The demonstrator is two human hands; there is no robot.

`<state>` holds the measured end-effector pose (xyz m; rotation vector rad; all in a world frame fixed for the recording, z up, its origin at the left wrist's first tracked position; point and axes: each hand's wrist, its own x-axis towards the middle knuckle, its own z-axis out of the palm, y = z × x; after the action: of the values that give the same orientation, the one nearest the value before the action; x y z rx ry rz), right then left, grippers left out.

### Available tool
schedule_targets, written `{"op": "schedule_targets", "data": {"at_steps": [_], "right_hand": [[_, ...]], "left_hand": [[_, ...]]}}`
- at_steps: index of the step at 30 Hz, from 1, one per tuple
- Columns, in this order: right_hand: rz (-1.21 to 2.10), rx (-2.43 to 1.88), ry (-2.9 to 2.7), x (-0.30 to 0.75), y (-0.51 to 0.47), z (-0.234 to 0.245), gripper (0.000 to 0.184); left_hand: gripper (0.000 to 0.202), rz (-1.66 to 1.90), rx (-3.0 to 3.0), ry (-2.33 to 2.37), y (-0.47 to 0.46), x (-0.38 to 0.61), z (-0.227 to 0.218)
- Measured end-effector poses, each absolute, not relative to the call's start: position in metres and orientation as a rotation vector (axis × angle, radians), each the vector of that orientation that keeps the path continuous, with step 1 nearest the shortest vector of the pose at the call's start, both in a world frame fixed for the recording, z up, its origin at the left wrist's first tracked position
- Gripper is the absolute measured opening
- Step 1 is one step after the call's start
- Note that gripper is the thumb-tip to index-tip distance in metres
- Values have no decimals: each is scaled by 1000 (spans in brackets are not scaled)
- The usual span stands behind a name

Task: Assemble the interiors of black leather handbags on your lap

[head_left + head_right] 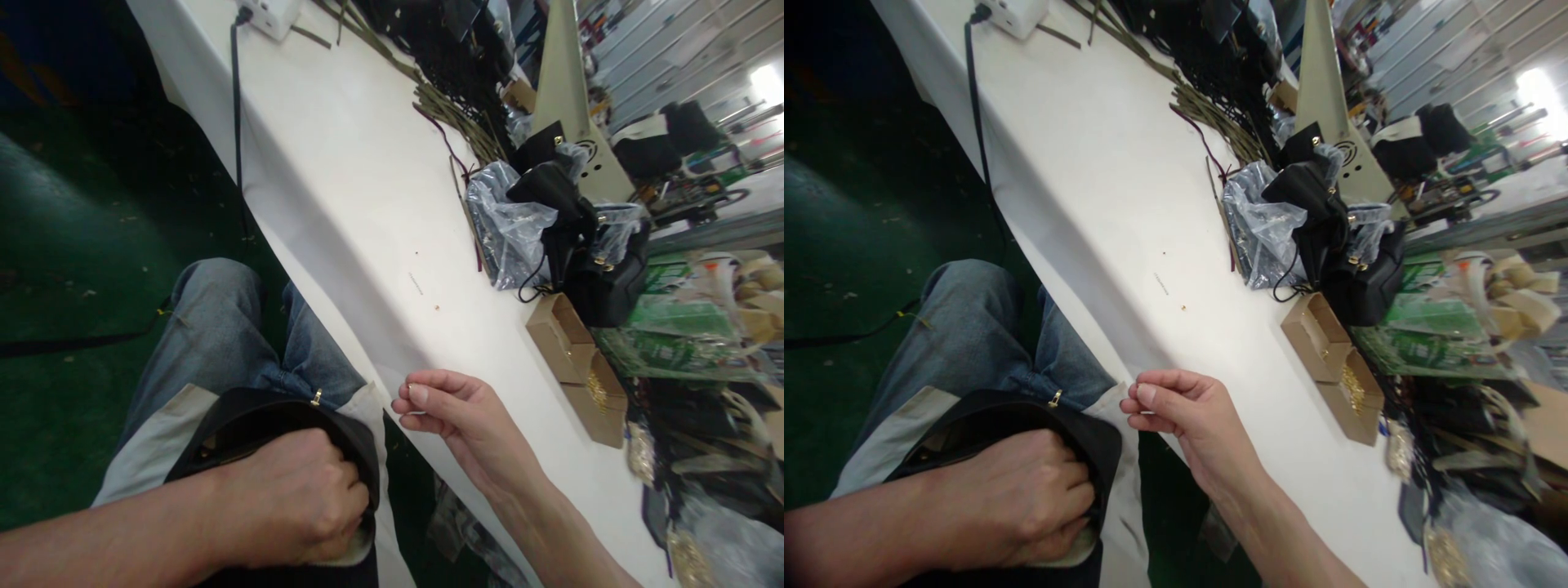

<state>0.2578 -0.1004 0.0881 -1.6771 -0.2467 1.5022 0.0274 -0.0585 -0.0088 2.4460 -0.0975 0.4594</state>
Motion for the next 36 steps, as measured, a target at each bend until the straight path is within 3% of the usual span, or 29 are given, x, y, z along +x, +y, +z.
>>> {"op": "schedule_targets", "data": {"at_steps": [7, 16, 20, 27, 33, 36], "right_hand": [[1379, -1725, -1076, 232, -115, 119, 10], [991, -1951, -2215, 223, -115, 107, 28], [950, -1946, -1991, 227, -106, 123, 29], [1676, -1883, -1058, 224, -106, 120, 26], [1895, -1674, -582, 233, -109, 117, 30], [1927, -1669, -546, 234, -113, 119, 27]], "left_hand": [[19, 470, 2430, -116, -54, 30, -7], [22, 456, 2444, -110, -54, 30, -10], [23, 434, 2418, -146, -54, 33, -6], [15, 395, 2401, -140, -53, 32, -6], [8, 415, 2405, -113, -53, 30, -7], [13, 431, 2399, -110, -53, 31, -7]]}}
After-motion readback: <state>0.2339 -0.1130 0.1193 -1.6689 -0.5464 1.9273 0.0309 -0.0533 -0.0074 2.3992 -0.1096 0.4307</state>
